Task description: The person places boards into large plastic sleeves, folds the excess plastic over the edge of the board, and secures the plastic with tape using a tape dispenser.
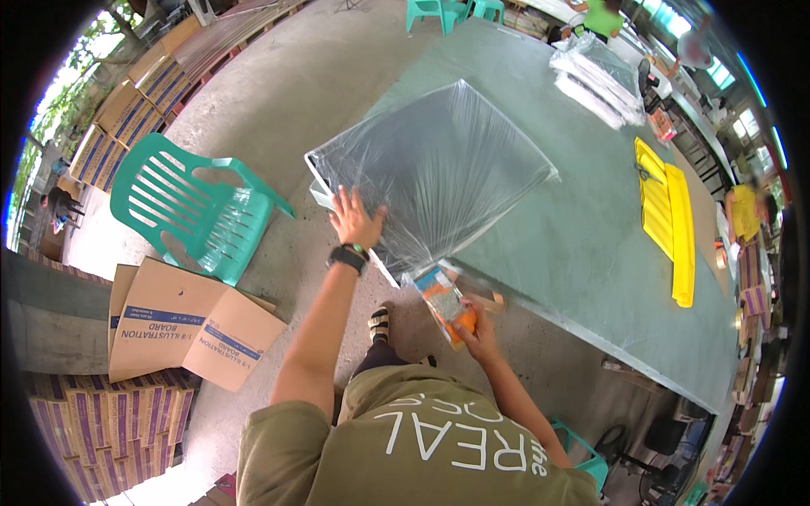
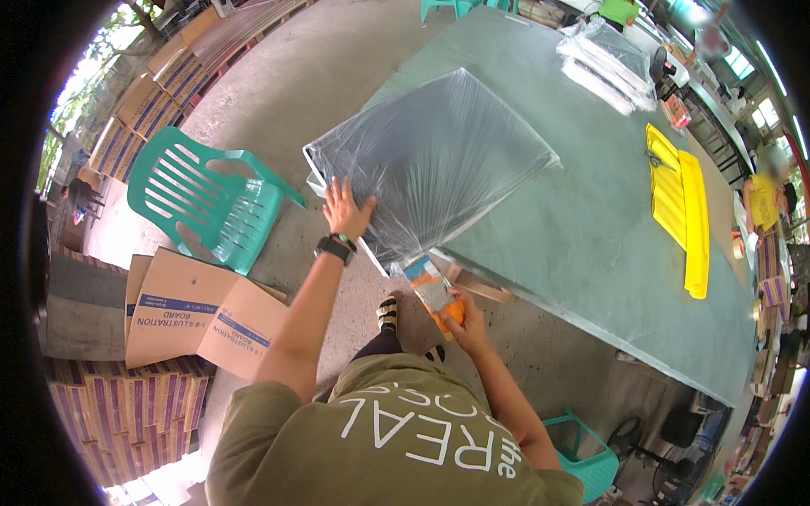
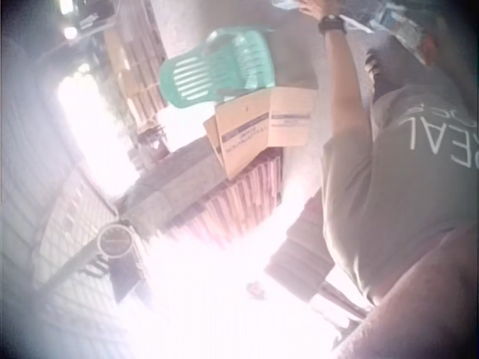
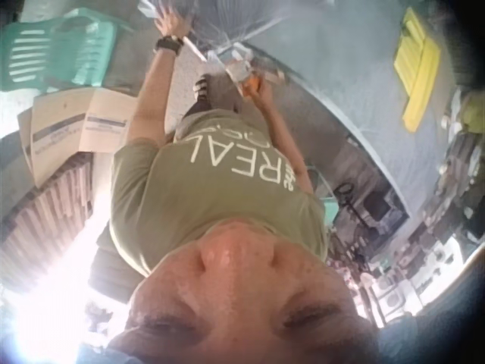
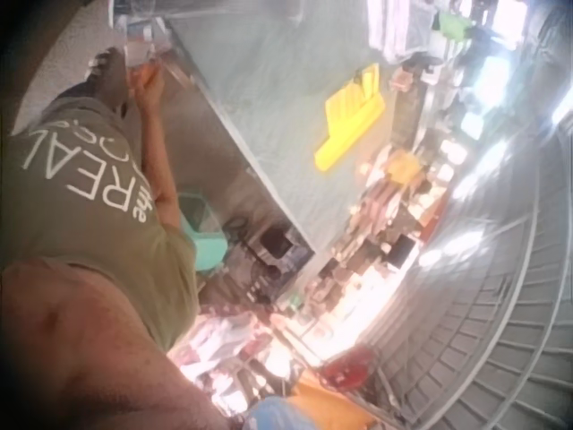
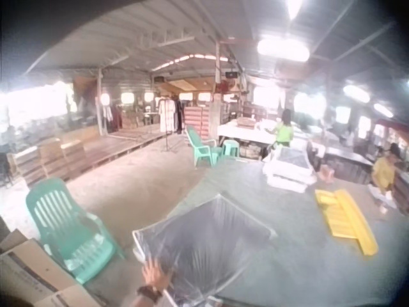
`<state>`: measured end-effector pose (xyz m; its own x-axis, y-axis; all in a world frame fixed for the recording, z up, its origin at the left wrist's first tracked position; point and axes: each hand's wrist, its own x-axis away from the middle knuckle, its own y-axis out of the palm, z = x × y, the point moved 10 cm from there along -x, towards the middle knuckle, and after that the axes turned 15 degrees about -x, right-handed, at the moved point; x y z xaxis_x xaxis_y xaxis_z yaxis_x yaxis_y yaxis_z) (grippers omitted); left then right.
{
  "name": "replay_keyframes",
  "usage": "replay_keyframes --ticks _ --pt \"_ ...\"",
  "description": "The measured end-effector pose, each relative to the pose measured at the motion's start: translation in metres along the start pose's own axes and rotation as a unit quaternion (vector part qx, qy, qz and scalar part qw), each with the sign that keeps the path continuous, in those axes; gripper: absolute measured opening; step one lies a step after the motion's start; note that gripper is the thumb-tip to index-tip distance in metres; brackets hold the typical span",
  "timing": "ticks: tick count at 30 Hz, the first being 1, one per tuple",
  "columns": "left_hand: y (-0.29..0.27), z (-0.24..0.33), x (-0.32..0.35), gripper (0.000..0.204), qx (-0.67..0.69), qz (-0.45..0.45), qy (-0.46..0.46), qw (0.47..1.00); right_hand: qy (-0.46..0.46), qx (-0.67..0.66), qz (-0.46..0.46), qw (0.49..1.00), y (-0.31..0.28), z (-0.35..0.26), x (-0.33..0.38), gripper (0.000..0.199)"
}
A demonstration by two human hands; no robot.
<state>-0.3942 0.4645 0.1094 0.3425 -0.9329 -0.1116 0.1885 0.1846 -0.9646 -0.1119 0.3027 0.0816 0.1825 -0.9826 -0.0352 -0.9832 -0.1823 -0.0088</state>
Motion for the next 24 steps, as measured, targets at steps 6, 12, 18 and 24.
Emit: replay_keyframes --ticks 6,12,18,24 --pt "0.001 -0.030 -0.125 0.064 -0.156 -0.099 0.006 0.983 0.022 -0.070 0.018 0.997 -0.006 0.031 0.009 0.046" --pt "0.026 -0.061 -0.204 0.047 -0.066 -0.123 0.021 0.990 0.045 -0.008 0.065 0.997 0.000 0.008 0.005 0.045" --pt "0.022 -0.031 -0.219 0.050 -0.067 -0.070 0.074 0.993 0.045 -0.017 0.117 0.992 0.002 0.001 -0.005 0.038" --pt "0.022 -0.042 -0.226 0.054 -0.068 -0.102 0.059 0.991 -0.009 -0.018 0.114 0.993 0.017 -0.012 -0.019 0.040"
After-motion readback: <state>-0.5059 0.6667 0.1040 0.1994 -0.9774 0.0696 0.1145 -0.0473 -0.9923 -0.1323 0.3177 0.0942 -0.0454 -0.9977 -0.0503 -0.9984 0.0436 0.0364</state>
